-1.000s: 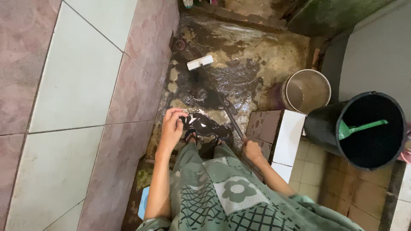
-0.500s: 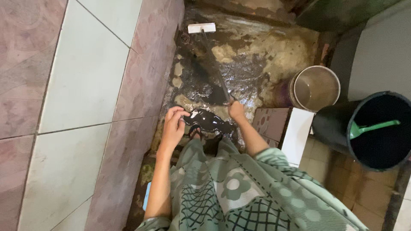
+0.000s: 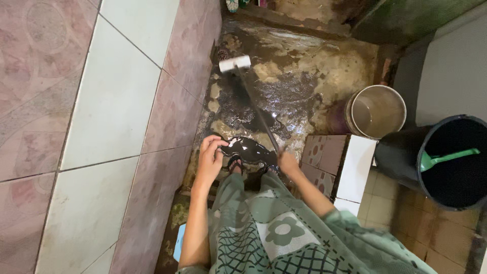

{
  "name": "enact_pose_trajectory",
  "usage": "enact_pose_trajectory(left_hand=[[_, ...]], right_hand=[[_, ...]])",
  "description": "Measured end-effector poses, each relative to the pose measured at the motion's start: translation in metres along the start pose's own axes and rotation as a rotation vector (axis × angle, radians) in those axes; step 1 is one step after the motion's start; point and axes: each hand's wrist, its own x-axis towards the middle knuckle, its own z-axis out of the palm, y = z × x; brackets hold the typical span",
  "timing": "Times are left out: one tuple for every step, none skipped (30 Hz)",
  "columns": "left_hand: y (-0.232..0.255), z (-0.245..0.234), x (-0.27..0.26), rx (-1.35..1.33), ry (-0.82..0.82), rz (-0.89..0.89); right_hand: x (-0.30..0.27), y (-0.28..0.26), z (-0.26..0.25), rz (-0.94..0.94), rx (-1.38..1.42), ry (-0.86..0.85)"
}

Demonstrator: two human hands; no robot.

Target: The person scrubs the tiled floor of a bathroom using a squeegee-like brush, pours water from a bucket using a scoop, and rinses the area.

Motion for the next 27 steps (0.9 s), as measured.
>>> enact_pose_trajectory(left_hand=[[0.000, -0.001, 0.000, 0.000, 0.000, -0.020], [0.000, -0.002, -0.001, 0.013, 0.005, -0.018], [0.000, -0.003, -0.003, 0.026, 0.010, -0.016], [0.000, -0.003, -0.003, 0.037, 0.011, -0.011], [-0.001, -0.004, -0.003, 0.028, 0.017, 0.032], [-0.002, -0.003, -0.004, 0.015, 0.023, 0.071], [-0.001, -0.002, -0.006, 0.003, 0.029, 0.111], [0.000, -0.002, -0.008, 0.002, 0.003, 0.024], [0.002, 0.000, -0.008, 0.000, -0.023, -0.064], [0.005, 0.002, -0.008, -0.005, -0.054, -0.149], [0.007, 0.002, -0.010, -0.007, -0.055, -0.146], [0.010, 0.004, -0.009, -0.011, -0.058, -0.137], [0.012, 0.005, -0.007, -0.016, -0.061, -0.128], [0.013, 0.006, -0.005, -0.008, -0.053, -0.093], [0.014, 0.007, -0.003, -0.001, -0.045, -0.058], [0.014, 0.008, -0.002, 0.007, -0.034, -0.025], [0.014, 0.009, 0.000, 0.008, -0.029, -0.012], [0.013, 0.010, 0.002, 0.009, -0.022, 0.000], [0.013, 0.011, 0.003, 0.010, -0.016, 0.012], [0.012, 0.011, 0.003, -0.002, -0.022, -0.010], [0.012, 0.011, 0.003, -0.013, -0.028, -0.032], [0.012, 0.009, 0.002, -0.022, -0.031, -0.056], [0.012, 0.009, 0.001, -0.009, -0.017, -0.031], [0.012, 0.007, 0.000, 0.006, -0.003, -0.003], [0.012, 0.006, 0.000, 0.021, 0.011, 0.025], [0.011, 0.005, -0.002, 0.019, 0.020, 0.012], [0.009, 0.002, -0.004, 0.017, 0.029, -0.002]], right_hand=[[0.026, -0.010, -0.002, 0.019, 0.082, -0.016], [0.047, -0.020, -0.002, 0.064, 0.105, -0.024], [0.066, -0.030, -0.003, 0.109, 0.129, -0.031], [0.082, -0.036, -0.005, 0.159, 0.151, -0.035], [0.093, -0.039, -0.008, 0.208, 0.174, -0.039], [0.098, -0.035, -0.011, 0.214, 0.188, -0.037], [0.101, -0.031, -0.015, 0.220, 0.201, -0.035], [0.102, -0.033, -0.013, 0.220, 0.222, -0.035], [0.096, -0.030, -0.013, 0.204, 0.219, -0.042], [0.086, -0.018, -0.016, 0.193, 0.214, -0.046], [0.073, -0.006, -0.018, 0.181, 0.209, -0.050], [0.055, 0.004, -0.019, 0.109, 0.185, -0.014], [0.033, 0.014, -0.017, 0.036, 0.160, 0.022], [0.008, 0.027, -0.019, 0.042, 0.144, -0.054], [-0.018, 0.036, -0.019, 0.048, 0.129, -0.131], [-0.043, 0.043, -0.016, 0.052, 0.112, -0.157], [-0.062, 0.043, -0.012, 0.053, 0.103, -0.166], [-0.070, 0.039, -0.007, 0.046, 0.089, -0.162], [-0.068, 0.032, -0.002, 0.031, 0.080, -0.148], [-0.057, 0.023, 0.002, 0.003, 0.064, -0.126], [-0.039, 0.014, 0.005, -0.034, 0.051, -0.101], [-0.017, 0.003, 0.006, -0.077, 0.021, -0.070], [0.009, -0.005, 0.004, -0.108, -0.011, -0.042], [0.035, -0.014, 0.000, -0.041, 0.027, -0.063], [0.057, -0.019, -0.005, 0.068, 0.113, -0.101], [0.067, -0.021, -0.008, 0.189, 0.201, -0.142], [0.070, -0.017, -0.012, 0.146, 0.213, -0.125]])
